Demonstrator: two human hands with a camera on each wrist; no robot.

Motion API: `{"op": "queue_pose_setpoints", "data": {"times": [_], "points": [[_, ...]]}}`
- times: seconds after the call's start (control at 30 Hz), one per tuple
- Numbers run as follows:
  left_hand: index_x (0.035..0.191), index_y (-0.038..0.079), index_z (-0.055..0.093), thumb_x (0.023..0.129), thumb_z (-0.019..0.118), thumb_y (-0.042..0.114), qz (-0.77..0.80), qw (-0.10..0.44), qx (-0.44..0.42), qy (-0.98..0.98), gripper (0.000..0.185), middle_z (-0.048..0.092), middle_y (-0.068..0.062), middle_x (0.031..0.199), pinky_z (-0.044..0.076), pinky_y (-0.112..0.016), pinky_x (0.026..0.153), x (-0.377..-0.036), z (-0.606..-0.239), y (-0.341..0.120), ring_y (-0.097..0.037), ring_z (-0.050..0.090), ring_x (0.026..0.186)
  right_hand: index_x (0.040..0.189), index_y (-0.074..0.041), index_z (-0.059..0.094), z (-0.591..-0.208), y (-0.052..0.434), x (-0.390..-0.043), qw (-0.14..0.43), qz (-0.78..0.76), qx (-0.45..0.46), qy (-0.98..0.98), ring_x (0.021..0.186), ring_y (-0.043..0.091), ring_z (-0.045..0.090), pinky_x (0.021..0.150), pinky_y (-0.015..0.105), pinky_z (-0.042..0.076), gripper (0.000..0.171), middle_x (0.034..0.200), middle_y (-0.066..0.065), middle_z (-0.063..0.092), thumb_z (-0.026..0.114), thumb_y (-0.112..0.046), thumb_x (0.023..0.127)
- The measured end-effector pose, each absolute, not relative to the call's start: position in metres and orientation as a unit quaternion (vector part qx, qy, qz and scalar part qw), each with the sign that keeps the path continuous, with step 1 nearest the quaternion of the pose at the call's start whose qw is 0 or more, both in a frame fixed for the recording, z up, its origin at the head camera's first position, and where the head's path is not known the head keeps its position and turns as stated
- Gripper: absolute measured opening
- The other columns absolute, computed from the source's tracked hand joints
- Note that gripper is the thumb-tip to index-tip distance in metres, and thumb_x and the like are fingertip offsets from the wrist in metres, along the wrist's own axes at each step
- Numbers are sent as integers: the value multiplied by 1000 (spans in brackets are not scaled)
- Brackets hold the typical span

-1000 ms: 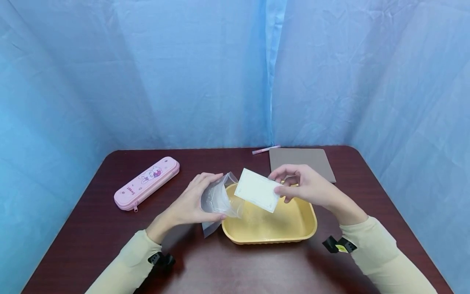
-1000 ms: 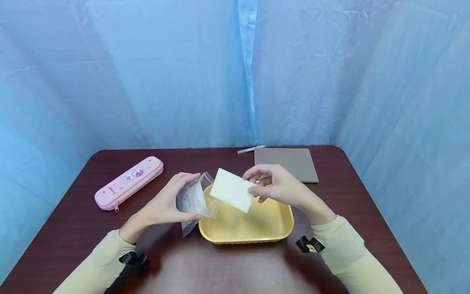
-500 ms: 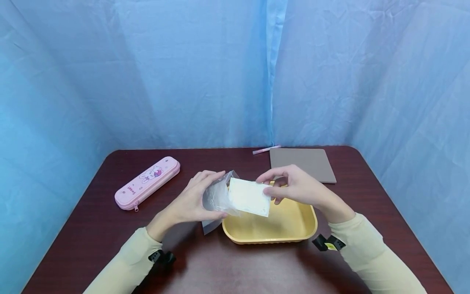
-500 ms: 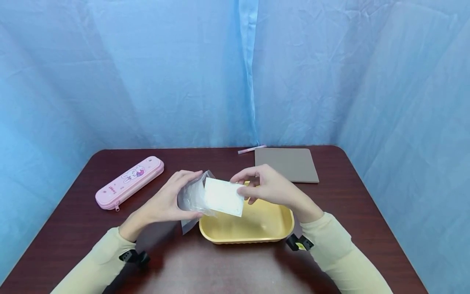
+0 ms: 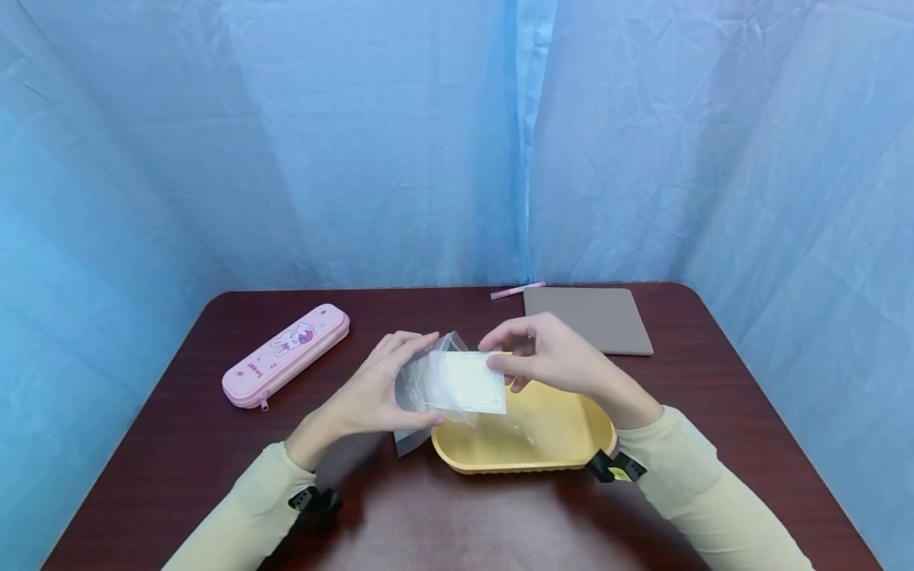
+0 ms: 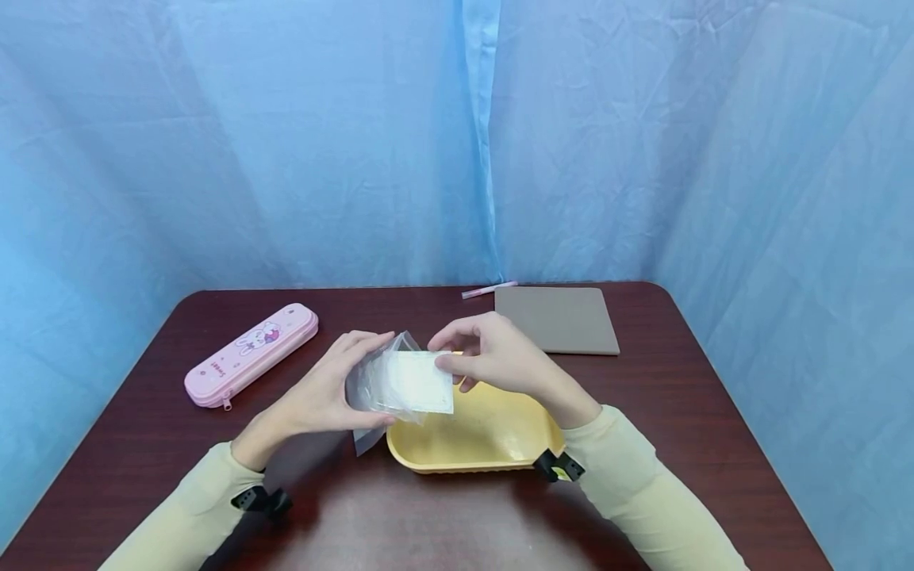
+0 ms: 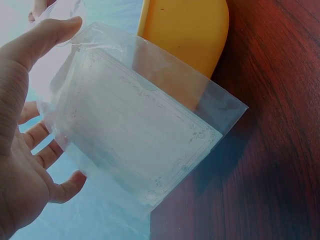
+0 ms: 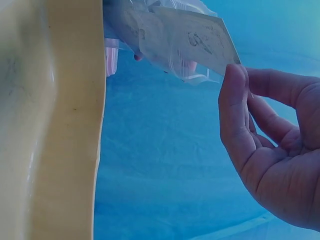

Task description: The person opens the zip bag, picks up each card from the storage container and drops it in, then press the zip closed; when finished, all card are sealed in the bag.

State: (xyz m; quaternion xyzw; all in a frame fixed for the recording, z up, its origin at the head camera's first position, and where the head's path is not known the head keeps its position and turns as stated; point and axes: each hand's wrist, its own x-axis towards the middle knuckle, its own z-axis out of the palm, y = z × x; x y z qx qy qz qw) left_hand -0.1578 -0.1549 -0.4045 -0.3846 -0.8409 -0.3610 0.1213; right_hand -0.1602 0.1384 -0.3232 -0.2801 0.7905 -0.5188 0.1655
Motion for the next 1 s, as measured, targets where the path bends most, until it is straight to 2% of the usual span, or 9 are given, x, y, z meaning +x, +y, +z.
{"op": "queue_pose_setpoints", "data": {"times": [0.23,0.57,0.8,1.0], "points": [[153,13,44,66,93,49,-362,120,-386,-840,106,52,-1,137,42,-40,100,-157,-404,-154,-19,45,124,106,-5,73,-325,130,-163,157,-538,-249,790,68,29,67,62,44,59,17,87,13,69,77,-12,91],[153,13,45,66,93,48,-365,121,-388,-838,105,52,-1,137,41,-40,101,-157,-402,-152,-19,45,125,103,-4,72,-323,124,-164,140,-563,-227,783,64,28,68,61,45,59,18,85,16,68,79,-11,89],[152,12,46,66,93,49,-368,121,-387,-836,105,52,-1,137,42,-40,99,-158,-404,-152,-19,45,124,111,0,69,-326,121,-163,149,-600,-226,753,80,40,71,69,49,59,25,94,20,71,78,-10,90],[152,11,45,66,93,50,-367,118,-384,-839,106,52,-1,138,42,-40,100,-158,-405,-153,-18,45,125,114,5,66,-329,121,-163,154,-606,-225,747,83,36,72,71,50,59,30,98,23,70,77,-9,91]]}}
